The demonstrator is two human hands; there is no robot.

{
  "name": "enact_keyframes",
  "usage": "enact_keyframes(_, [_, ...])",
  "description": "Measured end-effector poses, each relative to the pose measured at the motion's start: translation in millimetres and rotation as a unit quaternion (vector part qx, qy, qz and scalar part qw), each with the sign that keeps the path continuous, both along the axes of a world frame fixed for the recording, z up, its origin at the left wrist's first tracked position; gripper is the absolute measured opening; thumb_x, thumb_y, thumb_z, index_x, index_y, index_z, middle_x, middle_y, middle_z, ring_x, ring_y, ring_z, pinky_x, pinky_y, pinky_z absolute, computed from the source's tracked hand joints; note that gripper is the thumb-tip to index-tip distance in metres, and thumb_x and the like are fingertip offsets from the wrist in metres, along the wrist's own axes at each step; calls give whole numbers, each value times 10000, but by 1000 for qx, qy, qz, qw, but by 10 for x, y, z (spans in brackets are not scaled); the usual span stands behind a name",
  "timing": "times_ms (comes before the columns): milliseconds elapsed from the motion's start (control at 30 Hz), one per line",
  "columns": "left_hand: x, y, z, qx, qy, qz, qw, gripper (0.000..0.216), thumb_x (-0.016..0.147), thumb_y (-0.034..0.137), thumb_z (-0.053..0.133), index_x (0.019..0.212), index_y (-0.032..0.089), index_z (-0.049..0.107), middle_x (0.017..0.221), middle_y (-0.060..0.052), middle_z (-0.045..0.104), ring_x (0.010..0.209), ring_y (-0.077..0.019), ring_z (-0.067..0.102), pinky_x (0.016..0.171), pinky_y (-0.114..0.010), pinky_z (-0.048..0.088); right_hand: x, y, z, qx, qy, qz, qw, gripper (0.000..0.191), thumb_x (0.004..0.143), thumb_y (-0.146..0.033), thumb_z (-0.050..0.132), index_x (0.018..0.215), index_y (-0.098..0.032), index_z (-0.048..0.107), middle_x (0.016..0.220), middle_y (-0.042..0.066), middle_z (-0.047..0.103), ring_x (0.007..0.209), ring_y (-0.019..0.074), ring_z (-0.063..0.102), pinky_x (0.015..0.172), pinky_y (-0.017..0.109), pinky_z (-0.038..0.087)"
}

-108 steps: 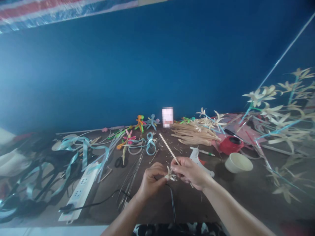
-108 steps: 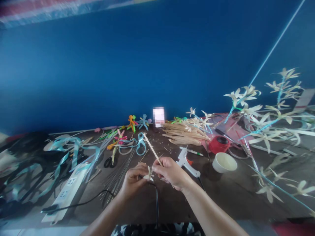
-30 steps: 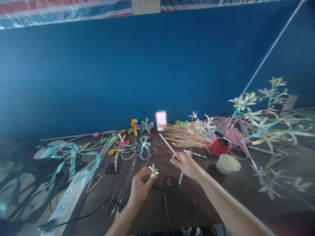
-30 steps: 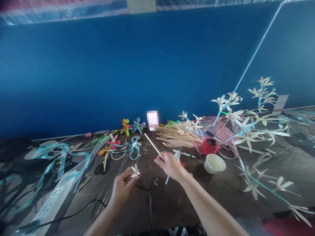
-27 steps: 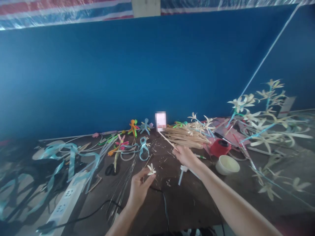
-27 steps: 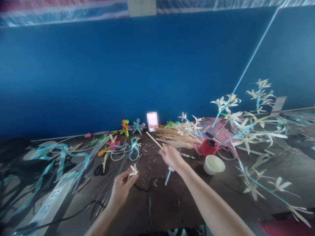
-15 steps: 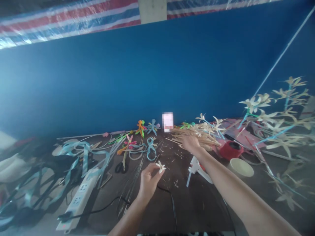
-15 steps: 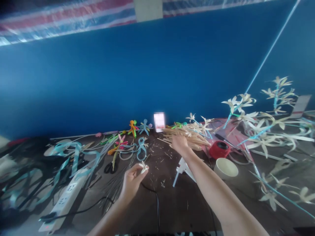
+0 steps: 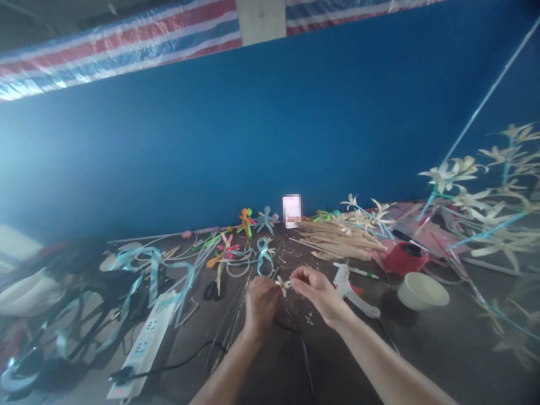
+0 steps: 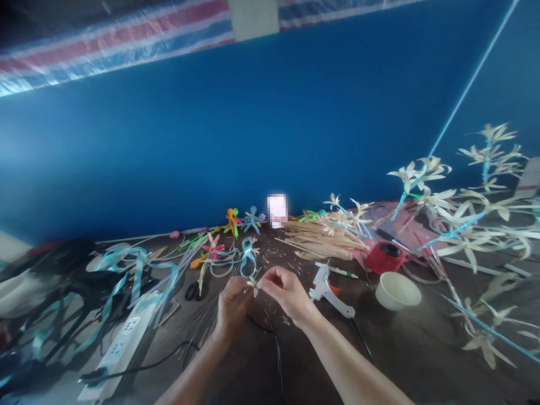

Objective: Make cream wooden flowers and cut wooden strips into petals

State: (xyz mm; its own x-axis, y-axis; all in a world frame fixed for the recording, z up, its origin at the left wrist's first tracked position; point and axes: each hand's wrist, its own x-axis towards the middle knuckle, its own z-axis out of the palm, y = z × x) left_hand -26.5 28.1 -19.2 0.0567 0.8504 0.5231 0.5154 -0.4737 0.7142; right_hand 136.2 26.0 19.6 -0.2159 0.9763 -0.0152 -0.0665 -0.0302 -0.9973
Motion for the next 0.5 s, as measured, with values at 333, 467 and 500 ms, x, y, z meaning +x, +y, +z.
enact_keyframes(333, [88,-39,36,8,40,-25,999,75,670,161,580,728,174,626,716,-44,621,762,-168,550,708,-318,439,-27,-2,-141,16,-31,-13,999,109,682,-264,549,639,-164,553,544,-37,480,485,74,401,445,182,304])
enact_keyframes(467, [87,-52,27,-14,16,-31,999,85,672,153,570,737,175,620,729,-43,605,759,-168,547,696,-311,441,-36,-6,-159,-23,-10,-19,1000,101,668,-263,537,634,-171,555,511,-52,436,440,67,372,393,177,283])
enact_keyframes(500, [89,-57,26,-23,9,-32,999,82,675,157,569,738,175,618,736,-43,603,758,-168,546,695,-309,440,-38,-7,-160,-40,3,-17,999,100,664,-263,534,628,-171,552,502,-54,427,432,65,366,385,175,285])
